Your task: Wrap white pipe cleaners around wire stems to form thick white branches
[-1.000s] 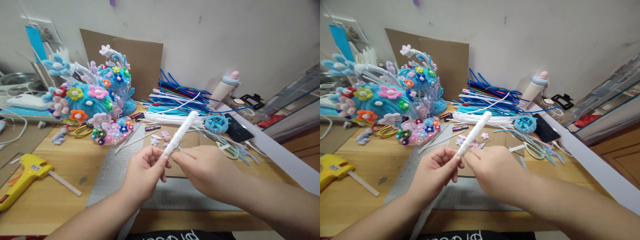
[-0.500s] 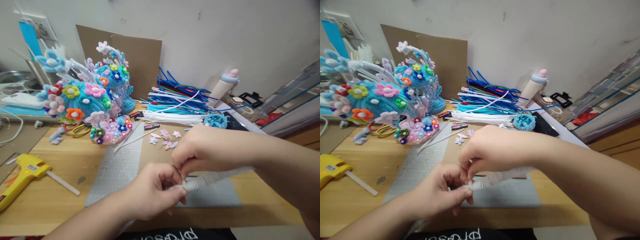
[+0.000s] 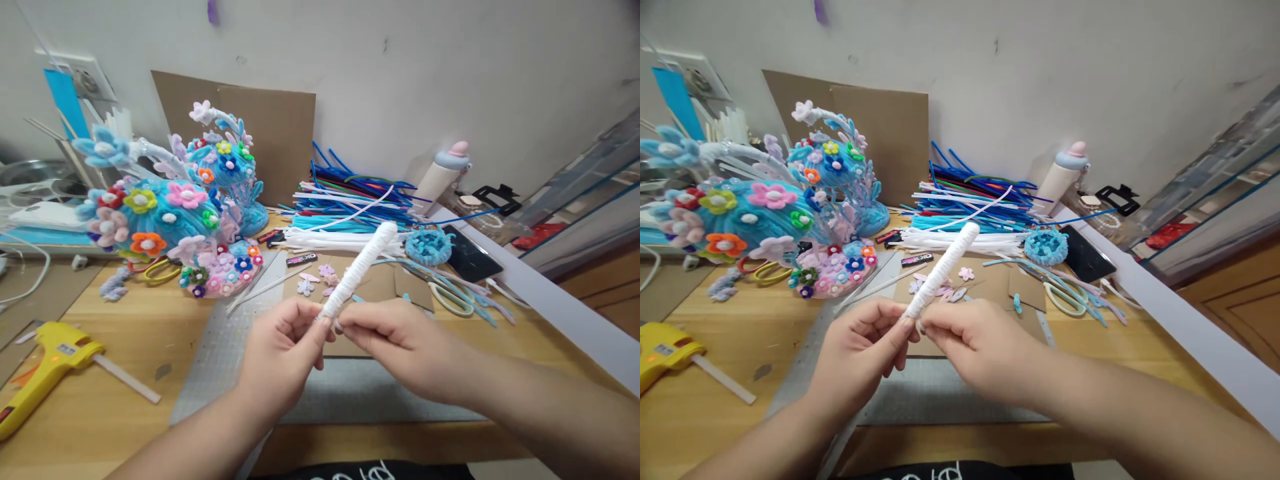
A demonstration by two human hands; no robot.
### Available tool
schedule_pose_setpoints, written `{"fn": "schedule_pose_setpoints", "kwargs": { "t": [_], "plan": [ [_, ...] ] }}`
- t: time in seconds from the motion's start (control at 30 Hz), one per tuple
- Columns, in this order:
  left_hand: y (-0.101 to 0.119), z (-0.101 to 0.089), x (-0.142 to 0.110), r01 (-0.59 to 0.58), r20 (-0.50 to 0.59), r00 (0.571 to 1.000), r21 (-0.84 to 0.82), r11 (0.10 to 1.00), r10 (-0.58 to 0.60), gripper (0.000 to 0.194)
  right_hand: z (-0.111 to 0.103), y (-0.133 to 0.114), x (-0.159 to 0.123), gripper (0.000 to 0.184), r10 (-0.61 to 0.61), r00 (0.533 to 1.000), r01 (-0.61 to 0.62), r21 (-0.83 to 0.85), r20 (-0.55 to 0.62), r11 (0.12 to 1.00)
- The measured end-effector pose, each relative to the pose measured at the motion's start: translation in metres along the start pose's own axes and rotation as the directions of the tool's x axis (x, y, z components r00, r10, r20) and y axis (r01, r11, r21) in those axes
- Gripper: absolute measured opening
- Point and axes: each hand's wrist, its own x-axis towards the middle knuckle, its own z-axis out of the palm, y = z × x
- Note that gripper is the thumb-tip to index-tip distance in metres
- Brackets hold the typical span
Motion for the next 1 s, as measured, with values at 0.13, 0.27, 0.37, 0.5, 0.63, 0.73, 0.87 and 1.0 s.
{"fn": "schedule_pose_setpoints", "kwargs": {
  "t": [0.13, 0.27, 0.37, 0.5, 0.63, 0.73, 0.87, 1.0],
  "plan": [
    [-0.005, -0.001, 0.005, 0.125, 0.073, 0.990, -0.074, 0.989, -0.120, 0.022, 0.016, -0.001, -0.008, 0.021, 0.025, 0.993, -0.025, -0.001, -0.114, 1.000],
    [-0.007, -0.005, 0.011, 0.236, 0.181, 0.959, -0.095, 0.967, -0.216, 0.022, 0.033, 0.003, -0.011, 0.018, 0.065, 0.982, -0.025, 0.220, -0.176, 0.975],
    [-0.008, -0.008, 0.014, 0.298, 0.229, 0.938, -0.145, 0.944, -0.261, 0.021, 0.044, 0.009, -0.011, 0.019, 0.120, 0.984, -0.040, 0.504, -0.128, 0.863],
    [-0.008, -0.016, 0.022, 0.358, 0.238, 0.920, -0.181, 0.916, -0.313, 0.021, 0.049, 0.023, -0.016, 0.024, 0.225, 0.971, -0.197, 0.820, 0.086, 0.537],
    [-0.009, -0.025, 0.030, 0.323, 0.156, 0.942, -0.171, 0.931, -0.298, 0.021, 0.044, 0.046, -0.028, 0.025, 0.161, 0.948, -0.319, 0.842, 0.276, 0.434],
    [-0.011, -0.027, 0.034, 0.314, 0.143, 0.946, -0.157, 0.936, -0.293, 0.022, 0.034, 0.066, -0.039, 0.024, 0.132, 0.906, -0.414, 0.778, 0.401, 0.472],
    [-0.014, -0.027, 0.037, 0.365, 0.214, 0.918, -0.131, 0.922, -0.334, 0.022, 0.012, 0.088, -0.054, 0.033, 0.173, 0.877, -0.446, 0.623, 0.449, 0.643],
    [-0.017, -0.028, 0.038, 0.412, 0.287, 0.886, -0.126, 0.902, -0.365, 0.024, -0.012, 0.113, -0.059, 0.043, 0.458, 0.876, -0.384, 0.354, -0.154, 0.853]
  ]
}}
